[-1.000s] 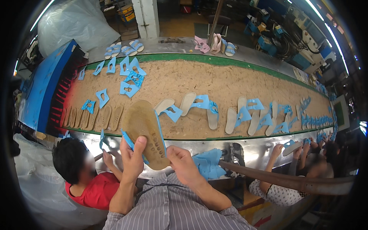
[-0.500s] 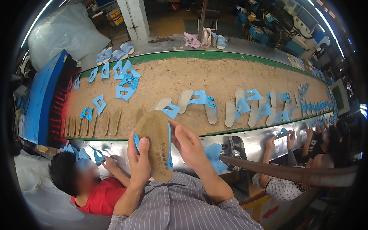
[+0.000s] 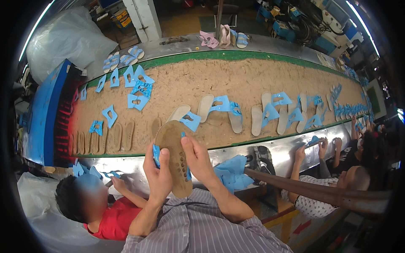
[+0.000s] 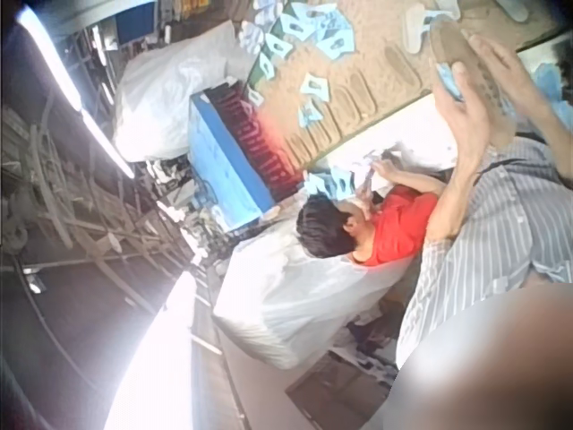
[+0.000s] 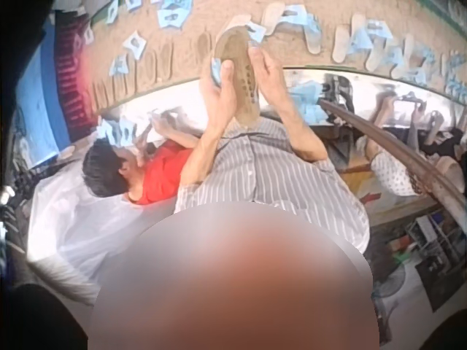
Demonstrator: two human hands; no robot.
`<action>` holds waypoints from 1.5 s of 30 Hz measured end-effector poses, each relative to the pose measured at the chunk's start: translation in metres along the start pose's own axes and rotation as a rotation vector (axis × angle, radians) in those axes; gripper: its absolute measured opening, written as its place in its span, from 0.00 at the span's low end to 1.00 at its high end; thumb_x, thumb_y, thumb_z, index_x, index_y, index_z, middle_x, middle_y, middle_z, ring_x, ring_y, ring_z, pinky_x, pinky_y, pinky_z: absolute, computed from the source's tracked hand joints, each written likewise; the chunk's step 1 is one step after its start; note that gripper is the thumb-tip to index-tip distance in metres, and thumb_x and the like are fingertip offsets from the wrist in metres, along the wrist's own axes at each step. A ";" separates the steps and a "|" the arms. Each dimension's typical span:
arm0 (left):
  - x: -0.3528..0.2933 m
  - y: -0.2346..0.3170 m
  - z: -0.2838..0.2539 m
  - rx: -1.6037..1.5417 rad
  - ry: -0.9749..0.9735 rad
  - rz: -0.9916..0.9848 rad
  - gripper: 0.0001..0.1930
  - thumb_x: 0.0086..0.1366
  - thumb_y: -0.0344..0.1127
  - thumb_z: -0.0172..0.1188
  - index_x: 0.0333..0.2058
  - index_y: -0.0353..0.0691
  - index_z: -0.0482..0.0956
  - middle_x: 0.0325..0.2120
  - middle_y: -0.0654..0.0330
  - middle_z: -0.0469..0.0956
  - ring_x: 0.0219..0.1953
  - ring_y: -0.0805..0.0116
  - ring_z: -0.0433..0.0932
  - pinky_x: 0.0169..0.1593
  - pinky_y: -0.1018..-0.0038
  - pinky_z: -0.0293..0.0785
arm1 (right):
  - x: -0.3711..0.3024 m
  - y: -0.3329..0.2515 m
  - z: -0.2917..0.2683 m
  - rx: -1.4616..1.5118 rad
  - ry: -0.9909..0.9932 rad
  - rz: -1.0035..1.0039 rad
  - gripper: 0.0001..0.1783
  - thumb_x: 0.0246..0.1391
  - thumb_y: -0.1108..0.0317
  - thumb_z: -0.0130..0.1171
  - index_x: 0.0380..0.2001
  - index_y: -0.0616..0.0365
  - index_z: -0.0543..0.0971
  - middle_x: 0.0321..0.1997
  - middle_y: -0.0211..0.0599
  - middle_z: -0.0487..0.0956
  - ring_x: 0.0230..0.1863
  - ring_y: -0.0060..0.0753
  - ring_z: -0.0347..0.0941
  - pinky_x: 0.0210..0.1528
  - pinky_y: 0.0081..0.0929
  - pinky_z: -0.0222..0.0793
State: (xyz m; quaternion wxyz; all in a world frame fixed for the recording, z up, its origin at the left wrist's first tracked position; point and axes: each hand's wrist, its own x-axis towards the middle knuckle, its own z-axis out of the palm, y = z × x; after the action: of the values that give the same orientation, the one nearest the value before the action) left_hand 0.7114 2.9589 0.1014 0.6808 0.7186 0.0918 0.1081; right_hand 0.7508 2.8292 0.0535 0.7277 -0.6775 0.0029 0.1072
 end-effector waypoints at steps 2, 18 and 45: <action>0.009 -0.009 -0.002 0.002 0.024 0.013 0.22 0.80 0.40 0.57 0.62 0.28 0.75 0.44 0.55 0.83 0.45 0.72 0.78 0.50 0.72 0.76 | -0.003 0.007 0.006 -0.034 -0.008 -0.077 0.28 0.82 0.54 0.45 0.71 0.64 0.72 0.61 0.43 0.83 0.58 0.28 0.78 0.61 0.26 0.71; 0.051 -0.167 -0.018 0.230 -0.224 -0.086 0.53 0.71 0.52 0.71 0.79 0.34 0.46 0.77 0.41 0.54 0.78 0.52 0.55 0.77 0.59 0.54 | 0.004 0.135 -0.026 0.369 0.283 0.262 0.32 0.78 0.66 0.53 0.80 0.53 0.61 0.65 0.39 0.80 0.59 0.23 0.78 0.59 0.24 0.75; 0.093 -0.435 -0.100 -0.435 0.513 -0.980 0.17 0.70 0.34 0.73 0.48 0.38 0.73 0.42 0.56 0.84 0.40 0.67 0.85 0.44 0.65 0.86 | 0.457 0.335 0.248 -0.788 0.267 -0.230 0.21 0.65 0.61 0.66 0.57 0.60 0.78 0.54 0.47 0.74 0.56 0.55 0.73 0.56 0.48 0.71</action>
State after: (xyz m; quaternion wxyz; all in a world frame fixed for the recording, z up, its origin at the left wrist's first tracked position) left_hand 0.7790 3.1052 -0.3253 0.7391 0.3873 0.5502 -0.0321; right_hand 1.1091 3.1633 -0.3247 0.4138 -0.9074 -0.0197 -0.0705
